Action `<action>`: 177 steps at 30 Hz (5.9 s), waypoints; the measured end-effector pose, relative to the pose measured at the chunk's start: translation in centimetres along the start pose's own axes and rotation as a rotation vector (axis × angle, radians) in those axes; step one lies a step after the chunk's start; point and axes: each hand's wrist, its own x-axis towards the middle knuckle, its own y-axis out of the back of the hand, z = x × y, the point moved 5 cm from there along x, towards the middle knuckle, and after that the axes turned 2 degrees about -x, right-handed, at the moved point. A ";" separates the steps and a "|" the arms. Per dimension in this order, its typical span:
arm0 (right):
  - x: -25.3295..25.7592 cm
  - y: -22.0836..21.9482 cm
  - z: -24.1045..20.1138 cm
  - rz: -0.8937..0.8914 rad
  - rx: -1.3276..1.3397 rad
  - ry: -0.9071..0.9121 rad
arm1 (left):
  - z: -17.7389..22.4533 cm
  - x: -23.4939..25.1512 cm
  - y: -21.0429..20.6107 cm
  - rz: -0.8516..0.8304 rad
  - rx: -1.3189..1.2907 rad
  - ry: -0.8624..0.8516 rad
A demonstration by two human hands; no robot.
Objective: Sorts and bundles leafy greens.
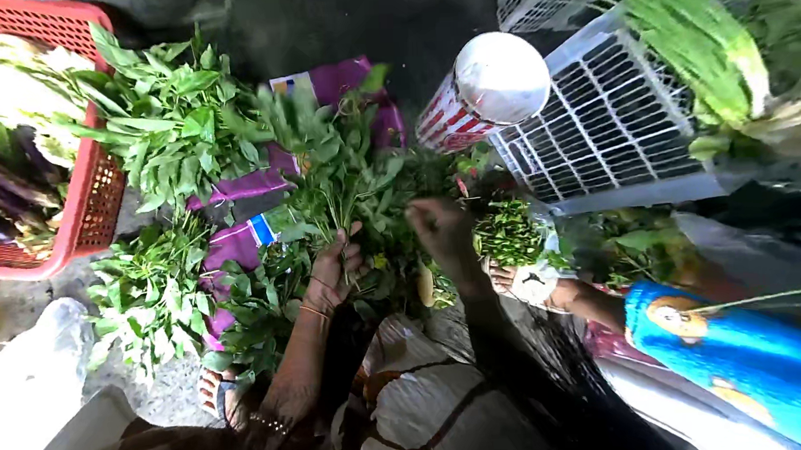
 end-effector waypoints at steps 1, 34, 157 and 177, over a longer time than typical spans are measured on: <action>-0.7 -1.9 -0.2 -0.135 0.120 -0.077 | -0.7 0.1 0.2 0.017 -0.070 0.031; 0.0 -3.3 -5.2 -0.030 1.023 -0.340 | 0.6 -0.8 -3.8 -0.264 0.102 -0.044; 4.5 -23.0 -33.2 -1.028 0.029 0.905 | 18.4 -26.0 13.3 1.131 -0.189 -1.490; 0.8 -23.7 -23.5 -0.496 -0.104 0.579 | 12.8 -18.1 20.0 1.506 0.470 -0.647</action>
